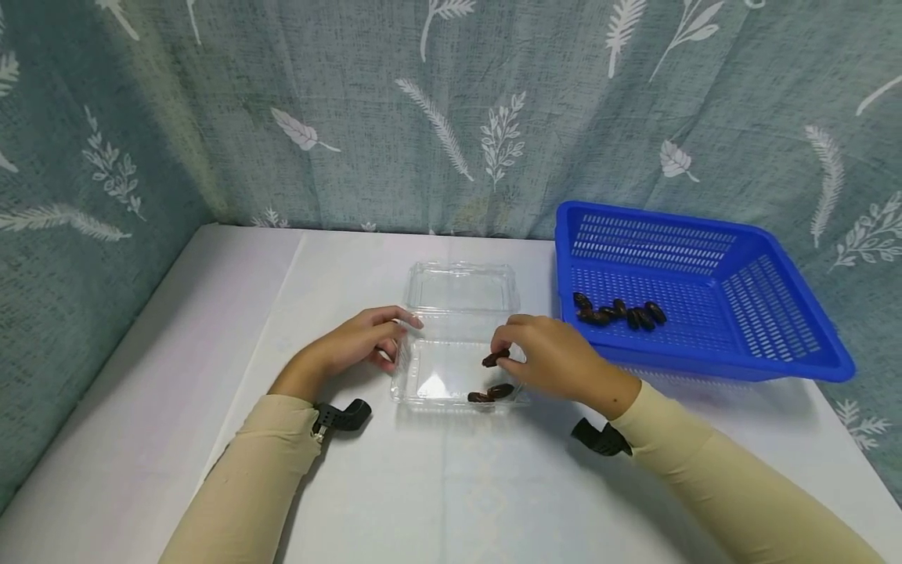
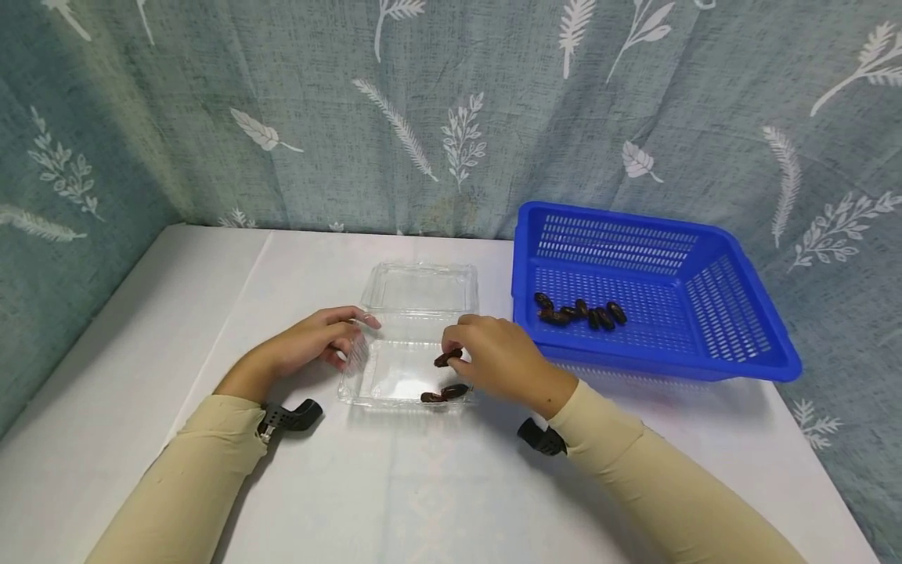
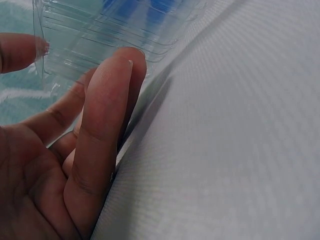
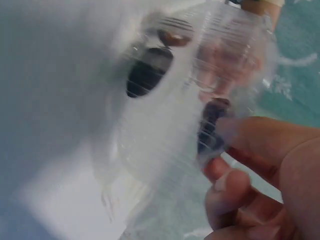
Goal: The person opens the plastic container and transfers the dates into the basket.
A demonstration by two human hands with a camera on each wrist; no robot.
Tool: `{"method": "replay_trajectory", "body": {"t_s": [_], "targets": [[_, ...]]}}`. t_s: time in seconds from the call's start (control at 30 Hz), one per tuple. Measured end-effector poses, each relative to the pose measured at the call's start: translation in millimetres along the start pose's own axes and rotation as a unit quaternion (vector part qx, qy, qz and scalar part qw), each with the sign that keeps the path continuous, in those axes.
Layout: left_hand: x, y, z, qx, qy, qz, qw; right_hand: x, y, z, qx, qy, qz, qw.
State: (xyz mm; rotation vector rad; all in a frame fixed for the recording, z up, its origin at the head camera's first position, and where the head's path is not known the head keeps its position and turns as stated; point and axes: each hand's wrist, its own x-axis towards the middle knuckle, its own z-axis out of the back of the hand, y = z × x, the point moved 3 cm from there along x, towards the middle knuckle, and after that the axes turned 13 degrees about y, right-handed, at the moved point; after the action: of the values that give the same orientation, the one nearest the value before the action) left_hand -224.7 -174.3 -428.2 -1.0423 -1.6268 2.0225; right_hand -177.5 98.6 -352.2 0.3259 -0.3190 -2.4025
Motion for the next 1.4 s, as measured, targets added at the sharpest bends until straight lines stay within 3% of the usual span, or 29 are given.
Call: {"method": "replay_trajectory", "body": {"t_s": [0.2, 0.43, 0.67, 0.8, 0.9, 1.07, 1.27, 1.4], "targets": [[-0.1, 0.8, 0.2, 0.003, 0.000, 0.001, 1.0000, -13.1, -2.8, 22.8, 0.023, -0.073, 0.024, 0.9968], [0.1, 0.6, 0.3, 0.003, 0.000, 0.000, 1.0000, -31.3, -28.0, 42.8, 0.043, -0.144, -0.011, 0.9886], [0.6, 1.0, 0.6, 0.003, -0.001, 0.001, 1.0000, -49.1, -71.4, 50.4, 0.047, -0.163, -0.070, 0.9830], [0.9, 1.4, 0.9, 0.003, 0.000, 0.001, 1.0000, -57.6, -95.5, 52.7, 0.034, -0.173, -0.084, 0.9807], [0.8, 1.2, 0.8, 0.004, 0.000, 0.001, 1.0000, -61.3, -109.4, 54.7, 0.030, -0.166, -0.098, 0.9808], [-1.2, 2.0, 2.1, 0.002, -0.002, 0.000, 1.0000, -58.9, -128.5, 57.7, 0.045, -0.106, -0.141, 0.9833], [-1.6, 3.5, 2.7, 0.001, 0.000, 0.004, 1.0000, -50.7, -148.1, 53.8, 0.072, -0.040, -0.186, 0.9791], [-0.3, 1.8, 1.9, 0.003, 0.004, 0.001, 1.0000, -46.9, -155.5, 49.4, 0.078, -0.019, -0.202, 0.9760]]}}
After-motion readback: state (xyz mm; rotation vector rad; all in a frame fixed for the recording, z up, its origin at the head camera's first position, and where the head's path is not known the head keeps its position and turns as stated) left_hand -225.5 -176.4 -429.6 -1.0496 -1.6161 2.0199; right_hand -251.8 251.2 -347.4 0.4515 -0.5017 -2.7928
